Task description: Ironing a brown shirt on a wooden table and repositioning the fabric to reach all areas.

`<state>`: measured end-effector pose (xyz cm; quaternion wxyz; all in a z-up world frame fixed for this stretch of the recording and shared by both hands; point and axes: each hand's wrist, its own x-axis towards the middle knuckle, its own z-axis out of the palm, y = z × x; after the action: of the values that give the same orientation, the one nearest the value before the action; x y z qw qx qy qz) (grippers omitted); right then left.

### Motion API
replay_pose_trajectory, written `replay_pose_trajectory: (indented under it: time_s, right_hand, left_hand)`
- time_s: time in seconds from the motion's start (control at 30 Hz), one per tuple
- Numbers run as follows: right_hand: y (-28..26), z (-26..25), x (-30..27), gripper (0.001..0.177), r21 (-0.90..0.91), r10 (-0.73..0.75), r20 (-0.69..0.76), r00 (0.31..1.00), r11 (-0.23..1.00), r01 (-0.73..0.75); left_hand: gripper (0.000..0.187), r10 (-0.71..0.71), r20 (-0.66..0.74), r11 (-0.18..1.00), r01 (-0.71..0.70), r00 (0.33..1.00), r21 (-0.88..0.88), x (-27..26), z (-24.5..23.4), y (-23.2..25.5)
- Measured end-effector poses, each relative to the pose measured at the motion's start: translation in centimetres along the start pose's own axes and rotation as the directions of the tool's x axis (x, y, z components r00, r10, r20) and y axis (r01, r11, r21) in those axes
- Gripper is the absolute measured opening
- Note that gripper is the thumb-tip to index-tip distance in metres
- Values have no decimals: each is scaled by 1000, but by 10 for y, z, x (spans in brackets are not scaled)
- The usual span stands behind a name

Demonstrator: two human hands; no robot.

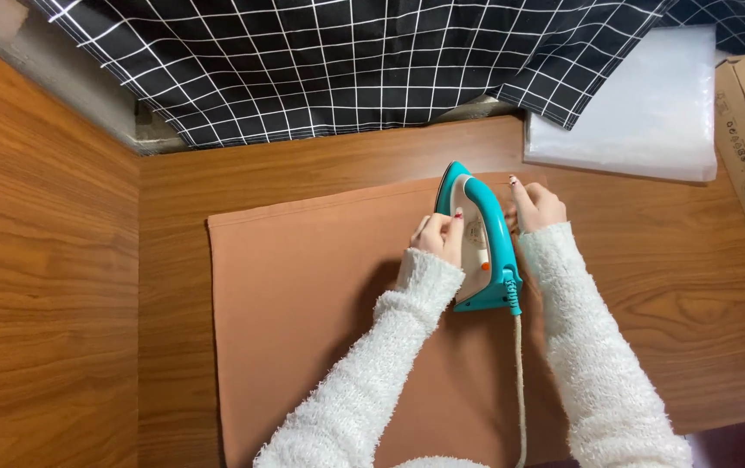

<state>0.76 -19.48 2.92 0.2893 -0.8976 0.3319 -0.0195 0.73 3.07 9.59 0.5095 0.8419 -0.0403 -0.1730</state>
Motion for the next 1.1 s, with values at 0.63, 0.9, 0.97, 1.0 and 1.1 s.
replay_pose_trajectory:
  time_s: [0.63, 0.9, 0.97, 1.0, 1.1]
  right_hand:
    - [54, 64, 25, 48, -392, -576, -96, 812, 772, 501]
    - [20, 39, 1, 56, -351, -486, -36, 874, 825, 444]
    - [17, 39, 1, 55, -340, -488, -35, 872, 827, 449]
    - [17, 38, 0, 54, -336, -478, -39, 877, 833, 440]
    - [20, 40, 3, 53, -348, -472, -30, 881, 831, 434]
  left_hand:
    - [44, 82, 661, -2, 663, 746, -748, 123, 130, -117]
    - [40, -615, 106, 371, 406, 782, -835, 33, -102, -94]
    - [41, -643, 9, 412, 356, 766, -839, 30, -147, -137]
    - [41, -662, -75, 453, 319, 746, -832, 27, -169, -159]
    - [40, -652, 72, 217, 277, 755, -936, 1, -227, -196]
